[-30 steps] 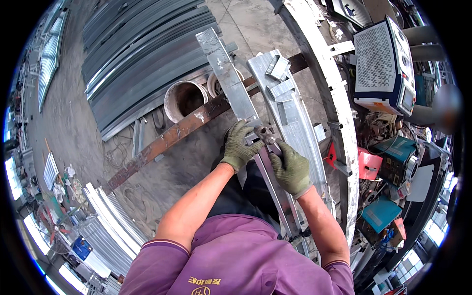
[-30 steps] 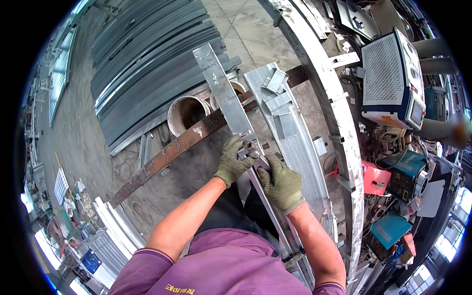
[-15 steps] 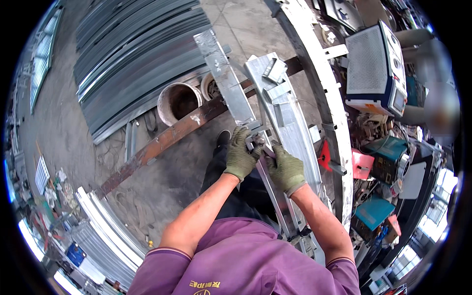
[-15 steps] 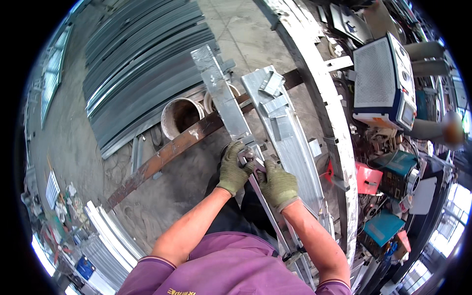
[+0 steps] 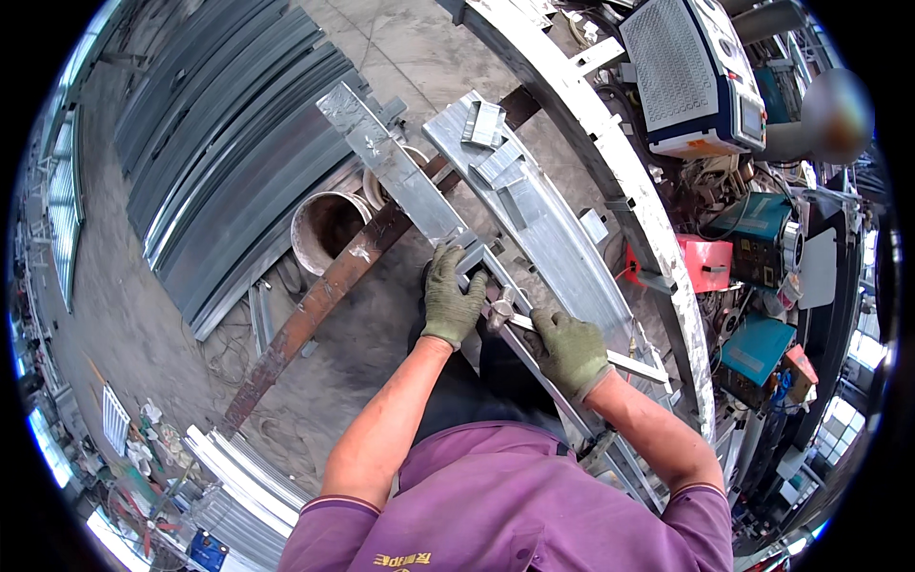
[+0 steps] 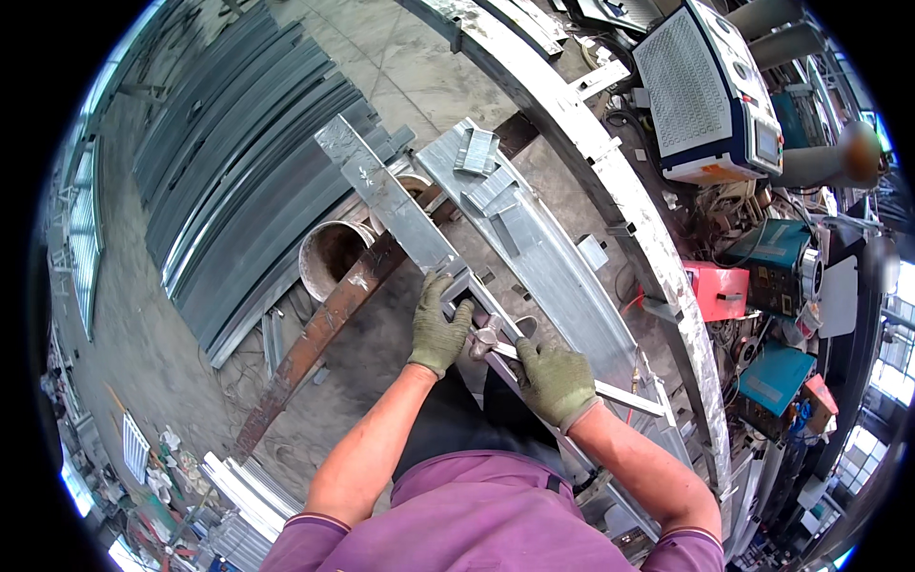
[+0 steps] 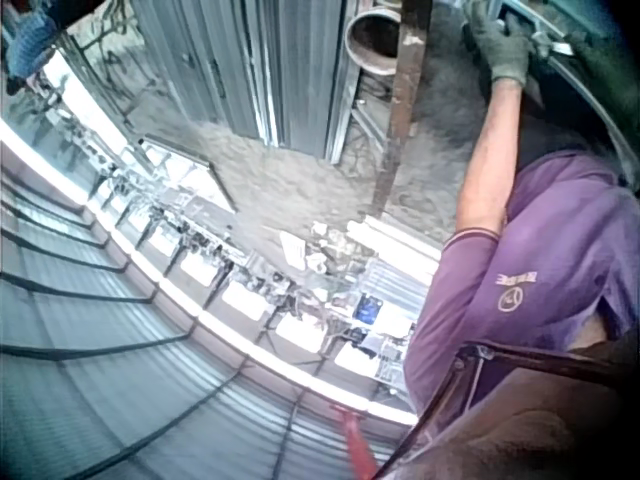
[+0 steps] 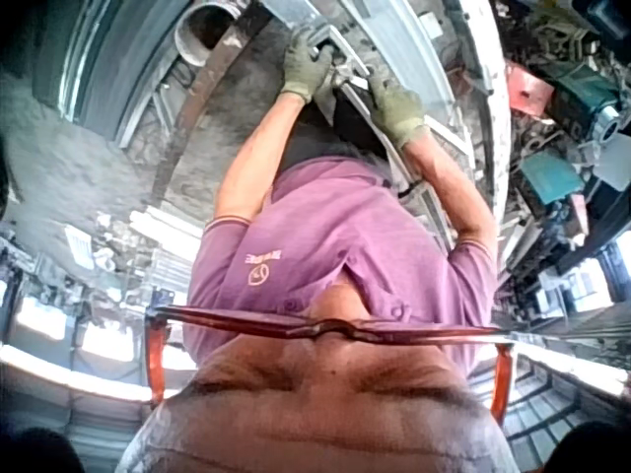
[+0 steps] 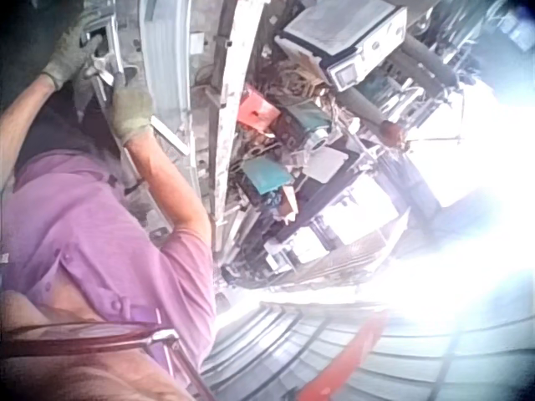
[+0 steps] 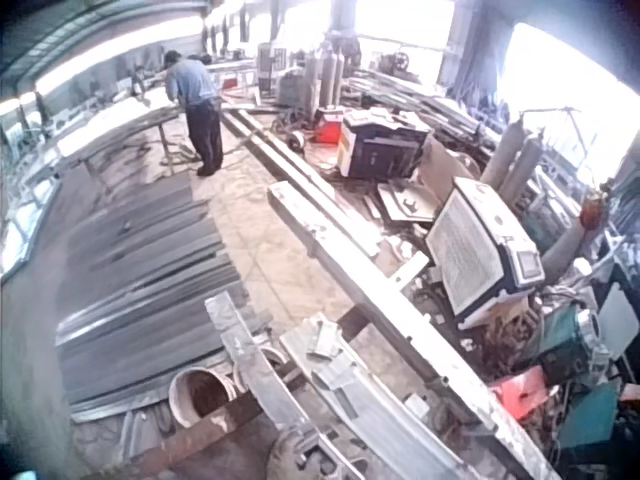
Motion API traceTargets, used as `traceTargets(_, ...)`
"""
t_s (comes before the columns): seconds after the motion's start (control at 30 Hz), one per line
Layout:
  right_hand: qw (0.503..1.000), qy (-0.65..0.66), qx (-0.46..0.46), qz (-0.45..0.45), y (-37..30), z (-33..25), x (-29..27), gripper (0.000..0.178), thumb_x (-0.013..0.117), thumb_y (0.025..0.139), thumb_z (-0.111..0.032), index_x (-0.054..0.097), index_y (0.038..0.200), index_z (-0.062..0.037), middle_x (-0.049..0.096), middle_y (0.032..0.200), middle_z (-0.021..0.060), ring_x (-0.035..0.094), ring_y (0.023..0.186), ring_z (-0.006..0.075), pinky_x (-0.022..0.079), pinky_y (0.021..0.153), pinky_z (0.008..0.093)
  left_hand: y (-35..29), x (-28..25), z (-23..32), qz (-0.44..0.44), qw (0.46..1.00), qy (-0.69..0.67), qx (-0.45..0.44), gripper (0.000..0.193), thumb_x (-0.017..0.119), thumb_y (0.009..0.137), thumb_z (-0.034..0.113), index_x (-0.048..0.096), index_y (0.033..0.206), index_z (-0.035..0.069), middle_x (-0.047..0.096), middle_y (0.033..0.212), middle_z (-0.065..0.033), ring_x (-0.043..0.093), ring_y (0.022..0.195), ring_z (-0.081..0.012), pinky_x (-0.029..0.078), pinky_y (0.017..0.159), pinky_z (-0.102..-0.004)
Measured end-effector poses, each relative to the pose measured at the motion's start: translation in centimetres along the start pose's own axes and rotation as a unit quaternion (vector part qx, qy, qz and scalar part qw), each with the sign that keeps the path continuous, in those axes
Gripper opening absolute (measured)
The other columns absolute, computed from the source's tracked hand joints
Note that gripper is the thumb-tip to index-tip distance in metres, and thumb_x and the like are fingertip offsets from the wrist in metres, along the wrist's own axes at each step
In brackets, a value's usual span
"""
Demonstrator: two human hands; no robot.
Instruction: The person aligns and welds metal frame components using a handheld welding torch. They position rectangular metal pieces on a workbench, weld joints, and reposition the assembly to complete additional welds.
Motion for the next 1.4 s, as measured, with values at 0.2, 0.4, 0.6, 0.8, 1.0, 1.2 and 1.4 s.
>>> traceTargets(0.2,1.000,-0.005,0.000,-0.010,0.1,-1.0,-0.7,0.037,0.065,0.104,-0.034,0.065,0.132,-0.0092,0.073,0.091,0.0183,0.074,0.080,0.0413,0.057,0.067,0.0563,-0.1,0.1,-0.9,-0.007,0.999,0.032,0.019,0.057,0.080,0.091,0.015,0.061,0.143,-0.001,0.055,0.156,-0.0304,0.051,0.148,-0.0471,0.039,0.125,-0.0515)
traceTargets(0.4,0.998,-0.038,0.004,-0.048,0.4,0.2,0.9,0.044,0.062,0.106,-0.036,0.063,0.139,-0.0074,0.074,0.090,0.0184,0.074,0.078,0.0405,0.057,0.065,0.0562,-0.1,0.1,-0.8,-0.009,0.998,0.051,0.028,0.055,0.079,0.093,0.016,0.062,0.144,0.001,0.057,0.155,-0.0295,0.052,0.147,-0.0459,0.040,0.124,-0.0511)
traceTargets(0.6,0.999,-0.026,0.009,-0.029,0.1,-0.1,1.0,0.042,0.060,0.108,-0.038,0.063,0.137,-0.0078,0.074,0.090,0.0195,0.074,0.078,0.0414,0.057,0.067,0.0573,0.4,-0.5,0.4,-0.018,0.999,0.036,0.025,0.053,0.079,0.091,0.016,0.066,0.141,0.003,0.060,0.152,-0.0266,0.053,0.147,-0.0449,0.040,0.124,-0.0511)
traceTargets(0.8,0.998,-0.017,0.025,-0.061,0.6,-0.2,0.7,0.039,0.060,0.108,-0.038,0.063,0.134,-0.0092,0.074,0.091,0.0200,0.074,0.079,0.0430,0.057,0.068,0.0586,0.7,-0.5,0.7,0.009,1.000,0.008,0.027,0.051,0.078,0.088,0.014,0.068,0.136,0.004,0.065,0.145,-0.0242,0.057,0.141,-0.0443,0.041,0.122,-0.0526)
traceTargets(1.0,0.997,-0.048,-0.019,-0.053,0.9,-1.6,-0.8,0.033,0.060,0.108,-0.034,0.065,0.126,-0.0070,0.074,0.090,0.0225,0.076,0.081,0.0428,0.057,0.068,0.0588,0.7,-0.1,0.1,0.014,0.999,-0.030,0.023,0.050,0.079,0.087,0.014,0.068,0.134,0.002,0.066,0.142,-0.0240,0.059,0.136,-0.0441,0.044,0.118,-0.0520)
traceTargets(1.2,0.991,-0.016,0.069,-0.111,2.9,-0.3,0.9,0.036,0.056,0.108,-0.038,0.064,0.123,-0.0063,0.077,0.096,0.0217,0.076,0.091,0.0453,0.057,0.077,0.0597,0.7,-0.6,0.5,0.017,0.998,-0.034,0.048,0.045,0.079,0.089,0.015,0.070,0.131,0.002,0.070,0.134,-0.0225,0.061,0.131,-0.0447,0.045,0.117,-0.0527)
traceTargets(1.4,0.992,-0.006,0.074,-0.105,0.6,0.5,1.0,0.040,0.056,0.108,-0.040,0.064,0.134,-0.0110,0.077,0.097,0.0229,0.075,0.087,0.0459,0.057,0.075,0.0603,0.8,-0.5,0.2,0.016,0.997,-0.022,0.067,0.045,0.078,0.089,0.014,0.069,0.132,0.002,0.070,0.134,-0.0221,0.062,0.129,-0.0449,0.046,0.116,-0.0521)
Point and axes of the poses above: each hand's wrist, its own y-axis towards the middle knuckle, its own x-axis out of the palm, z = x × y, the point moved 2 cm from there along y, towards the middle knuckle
